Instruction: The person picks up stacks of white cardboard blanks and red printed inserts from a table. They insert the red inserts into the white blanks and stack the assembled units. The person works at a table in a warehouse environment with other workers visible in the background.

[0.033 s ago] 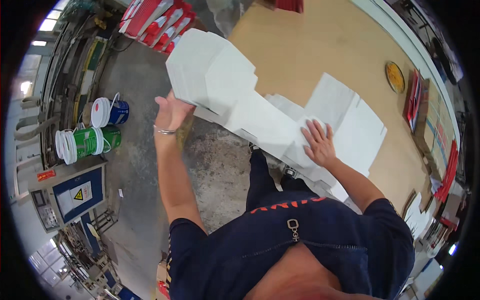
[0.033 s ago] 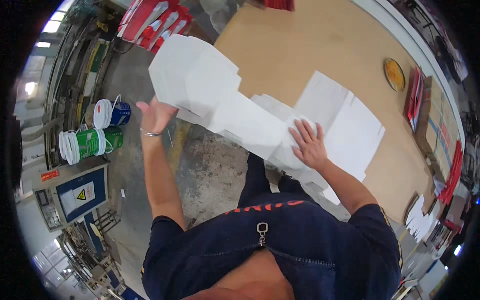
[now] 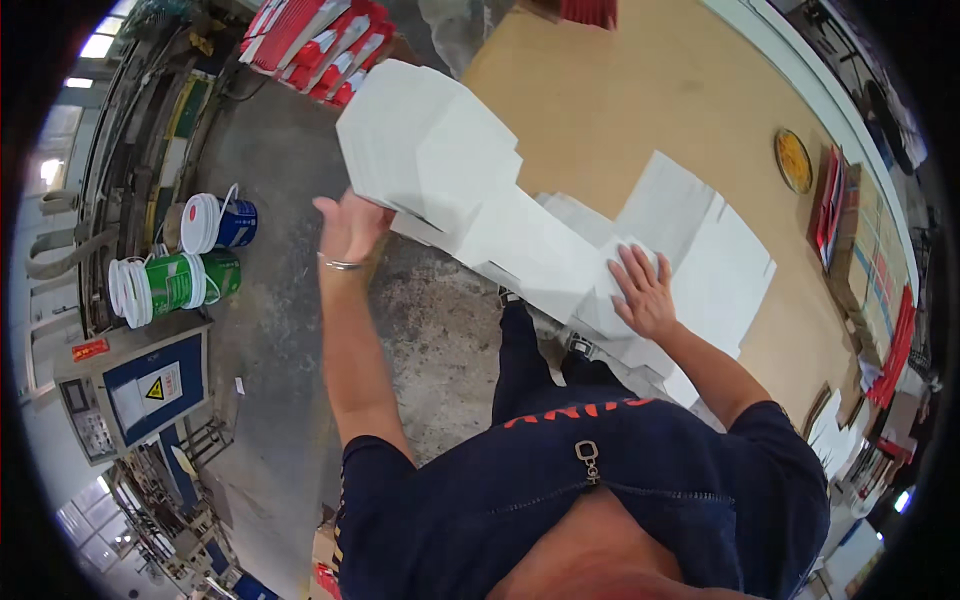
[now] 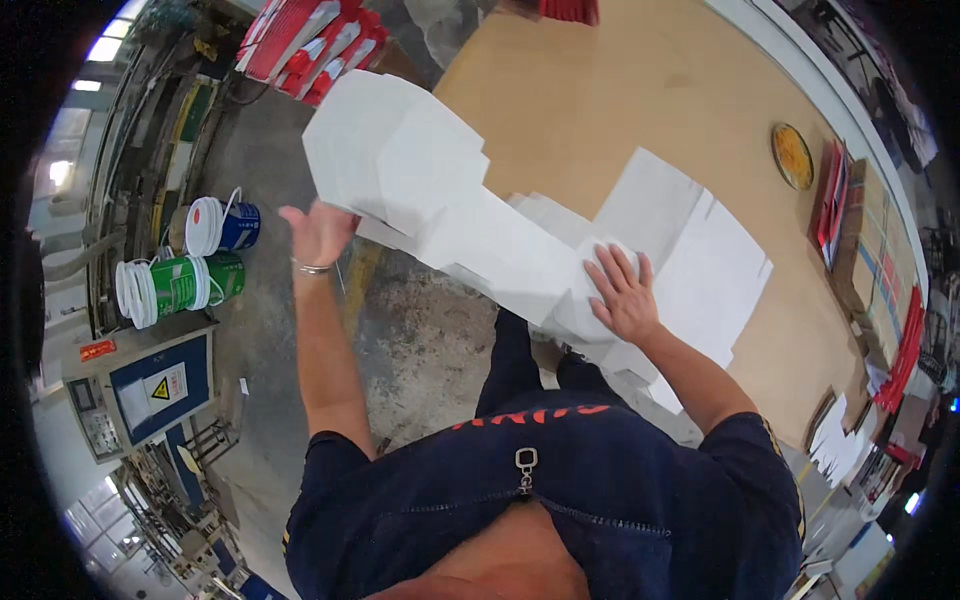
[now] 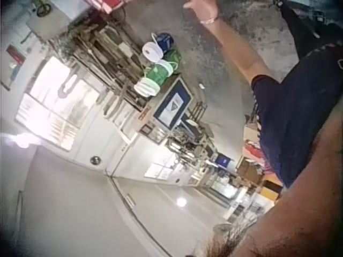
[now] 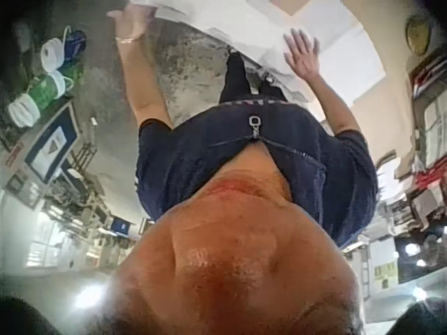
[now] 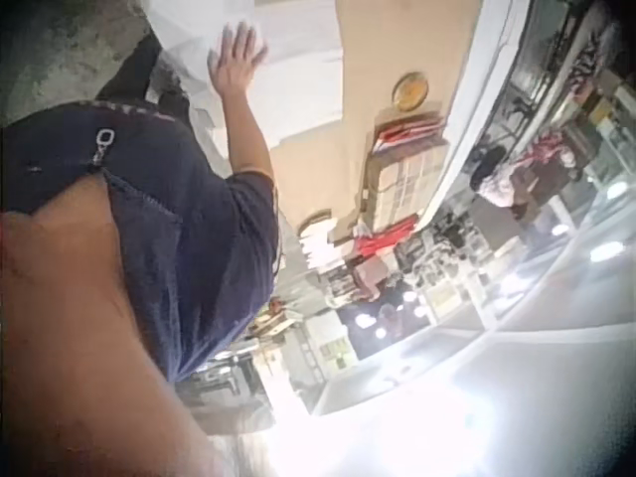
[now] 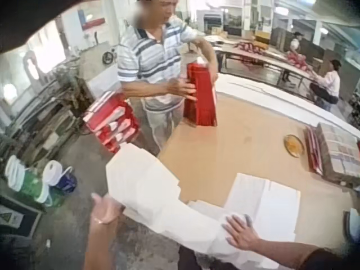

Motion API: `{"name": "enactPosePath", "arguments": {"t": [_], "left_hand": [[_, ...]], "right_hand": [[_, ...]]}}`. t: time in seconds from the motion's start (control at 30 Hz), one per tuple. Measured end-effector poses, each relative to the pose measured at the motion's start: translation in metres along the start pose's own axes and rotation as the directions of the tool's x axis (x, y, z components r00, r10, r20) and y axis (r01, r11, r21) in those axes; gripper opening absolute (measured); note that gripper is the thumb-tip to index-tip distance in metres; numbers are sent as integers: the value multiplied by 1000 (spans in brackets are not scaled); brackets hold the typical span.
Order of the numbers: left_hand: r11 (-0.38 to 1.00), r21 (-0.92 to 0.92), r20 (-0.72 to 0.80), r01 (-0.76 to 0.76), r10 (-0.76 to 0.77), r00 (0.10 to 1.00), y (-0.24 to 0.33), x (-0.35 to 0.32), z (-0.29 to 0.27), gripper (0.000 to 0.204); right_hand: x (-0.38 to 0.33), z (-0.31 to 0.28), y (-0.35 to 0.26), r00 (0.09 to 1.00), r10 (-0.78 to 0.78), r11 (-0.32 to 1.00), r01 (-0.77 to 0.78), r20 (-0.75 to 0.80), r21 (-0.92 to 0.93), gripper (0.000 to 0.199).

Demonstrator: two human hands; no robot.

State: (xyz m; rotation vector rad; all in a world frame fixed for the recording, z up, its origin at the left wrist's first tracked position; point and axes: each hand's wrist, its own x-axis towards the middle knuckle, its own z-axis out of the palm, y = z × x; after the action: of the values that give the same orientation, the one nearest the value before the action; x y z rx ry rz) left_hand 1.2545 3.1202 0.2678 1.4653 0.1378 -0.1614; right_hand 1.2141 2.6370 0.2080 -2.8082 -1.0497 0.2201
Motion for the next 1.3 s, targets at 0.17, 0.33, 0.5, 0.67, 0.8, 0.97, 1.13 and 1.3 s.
{"name": "enactPosePath", "arguments": {"t": [0.17, 0.33, 0.5, 0.67, 0.8, 0.97, 1.13, 1.3], "left_hand": [[596, -803, -14, -24, 20, 1000, -102, 17, -3, 43], [955, -290, -299, 68, -158, 941, -94, 26, 6, 37], [999, -42, -321, -21, 7, 947, -32, 16, 37, 23], [868, 462, -121, -183, 267, 956, 57, -37, 129, 24], [613, 652, 218, -446, 411, 885, 83, -95, 244, 50], [25, 793, 558, -609, 372, 742, 22, -152, 363, 46], [-27, 850, 502, -526, 348, 792, -17, -172, 404, 47], [465, 646, 335, -605, 539, 772, 72, -137, 329, 60]], "right_hand": [[0, -5, -1, 998, 28, 1000, -28, 60, -7, 62], [-4, 0, 1, 995, 64, 998, -64, 82, 1, 61], [-6, -1, 5, 995, 56, 998, -55, 77, -20, 62], [-23, 3, 14, 1000, 8, 999, -7, 11, -47, 63], [-50, 23, 30, 998, 63, 982, -57, -28, 178, 62], [-72, 32, 44, 995, 40, 967, -16, -89, 253, 62], [-83, 22, 45, 993, 8, 997, 1, -120, 75, 61], [-74, 18, 31, 990, 31, 999, -36, -140, -29, 61]]}}
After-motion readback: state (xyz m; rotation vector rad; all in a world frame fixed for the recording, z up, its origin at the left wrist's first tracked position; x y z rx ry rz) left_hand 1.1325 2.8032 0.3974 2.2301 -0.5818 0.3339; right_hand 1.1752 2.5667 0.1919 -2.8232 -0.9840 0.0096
